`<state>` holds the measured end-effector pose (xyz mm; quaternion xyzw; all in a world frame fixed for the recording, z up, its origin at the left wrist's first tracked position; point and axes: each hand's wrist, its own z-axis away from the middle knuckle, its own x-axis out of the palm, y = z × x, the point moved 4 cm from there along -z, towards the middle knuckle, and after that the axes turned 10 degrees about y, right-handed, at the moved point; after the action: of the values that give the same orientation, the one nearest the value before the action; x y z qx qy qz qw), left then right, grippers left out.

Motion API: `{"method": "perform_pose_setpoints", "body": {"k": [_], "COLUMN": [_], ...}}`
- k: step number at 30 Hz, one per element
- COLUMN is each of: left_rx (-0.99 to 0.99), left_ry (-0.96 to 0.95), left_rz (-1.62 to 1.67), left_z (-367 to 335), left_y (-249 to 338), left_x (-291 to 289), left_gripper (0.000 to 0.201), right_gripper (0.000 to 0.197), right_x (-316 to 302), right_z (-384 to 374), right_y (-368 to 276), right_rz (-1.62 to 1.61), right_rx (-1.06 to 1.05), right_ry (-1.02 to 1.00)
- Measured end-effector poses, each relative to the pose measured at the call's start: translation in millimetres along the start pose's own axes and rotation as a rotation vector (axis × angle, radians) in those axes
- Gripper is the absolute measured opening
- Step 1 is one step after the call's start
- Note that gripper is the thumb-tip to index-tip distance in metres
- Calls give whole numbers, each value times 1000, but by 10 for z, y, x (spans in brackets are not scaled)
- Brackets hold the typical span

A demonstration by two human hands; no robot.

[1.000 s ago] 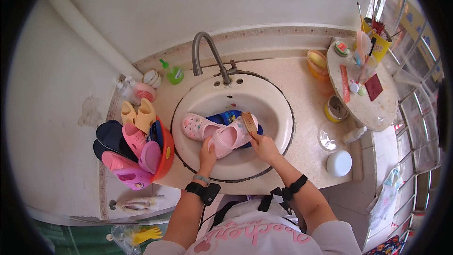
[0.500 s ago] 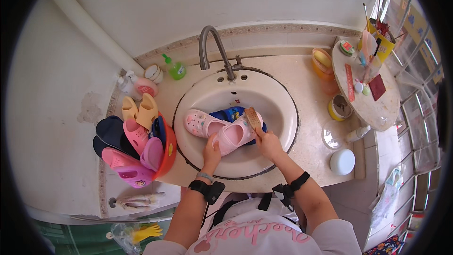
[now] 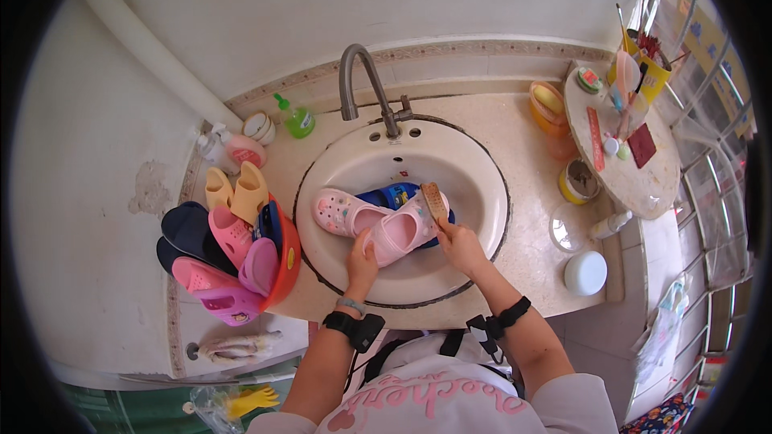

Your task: The person scrubs a pair of pink children's shoes in a sink using a brush. They hold the shoes under running water and scrub the exterior and interior surfaces thoroughly.

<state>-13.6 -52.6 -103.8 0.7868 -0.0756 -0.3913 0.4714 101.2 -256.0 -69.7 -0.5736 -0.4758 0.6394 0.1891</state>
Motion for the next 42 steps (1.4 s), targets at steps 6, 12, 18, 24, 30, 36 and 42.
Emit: {"method": "perform_pose_setpoints", "body": {"k": [6,12,18,24,30,36,42], "left_rx": [-55,82,163,155,32,-443,-500], "left_ry": [1,4,5,1,76,-49,-7], "left_rz": [1,25,-3,4,-23,125,156], "left_z": [16,41,112,111,23,-51,-83], "left_y": [-73,-47,92,132,-113,-80,-248], "left_x": [-3,17,-27,-53,7,52,80], "left_gripper": [32,31,30,29,32,31,32], "right_gripper": [34,32,29,29,30,34,36], "right_x": [-125,-354,-460,-225,-431,-86,-260], "right_z": [466,62,-18,184,112,259,669], "right_y": [36,-262,-81,-443,-109,-126,14], "right_rz": [-238,-50,68,75,68,-98,-44], "right_rx": [190,-31,29,-205,56,72,86], "right_ry": [-143,-59,-298,-166,-254,-108,-243]}}
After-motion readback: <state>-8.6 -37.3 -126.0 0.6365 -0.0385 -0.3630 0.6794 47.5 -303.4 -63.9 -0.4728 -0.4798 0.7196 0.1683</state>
